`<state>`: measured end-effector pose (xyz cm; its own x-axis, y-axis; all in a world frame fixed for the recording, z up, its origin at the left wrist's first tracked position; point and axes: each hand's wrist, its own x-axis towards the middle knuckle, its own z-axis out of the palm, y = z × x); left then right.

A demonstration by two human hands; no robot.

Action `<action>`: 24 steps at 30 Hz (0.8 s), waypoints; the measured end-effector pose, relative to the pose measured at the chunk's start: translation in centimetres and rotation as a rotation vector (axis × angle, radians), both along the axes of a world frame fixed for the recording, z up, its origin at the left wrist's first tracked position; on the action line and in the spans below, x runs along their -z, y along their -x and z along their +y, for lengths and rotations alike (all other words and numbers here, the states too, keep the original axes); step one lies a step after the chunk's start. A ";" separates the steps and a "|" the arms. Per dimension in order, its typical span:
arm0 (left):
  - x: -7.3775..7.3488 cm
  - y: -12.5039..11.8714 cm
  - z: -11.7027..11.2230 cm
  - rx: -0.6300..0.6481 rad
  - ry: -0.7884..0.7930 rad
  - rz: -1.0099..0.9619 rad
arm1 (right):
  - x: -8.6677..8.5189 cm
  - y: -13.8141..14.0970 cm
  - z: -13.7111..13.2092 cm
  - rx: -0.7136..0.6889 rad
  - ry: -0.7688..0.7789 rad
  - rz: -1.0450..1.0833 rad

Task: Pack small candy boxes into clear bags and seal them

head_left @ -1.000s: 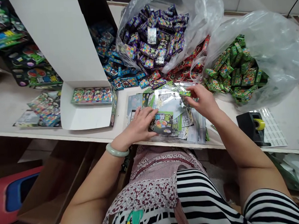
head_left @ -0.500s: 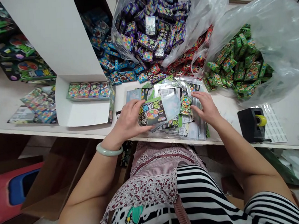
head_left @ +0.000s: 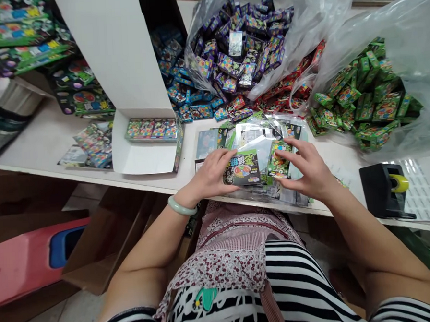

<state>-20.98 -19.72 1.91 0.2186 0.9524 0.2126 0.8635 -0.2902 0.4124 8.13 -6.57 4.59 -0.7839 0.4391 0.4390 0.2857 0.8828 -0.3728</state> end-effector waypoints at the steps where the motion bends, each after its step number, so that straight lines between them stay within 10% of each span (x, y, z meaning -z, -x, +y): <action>1: 0.0 -0.1 0.1 0.007 -0.004 -0.003 | -0.4 0.4 -0.3 -0.016 -0.009 -0.028; 17: 0.2 -0.4 -1.1 0.008 -0.048 0.031 | 0.0 2.5 -1.2 -0.290 0.069 -0.106; 24: 0.4 -0.5 -1.4 -0.052 -0.088 0.008 | 0.8 3.8 -3.4 -0.033 0.212 0.045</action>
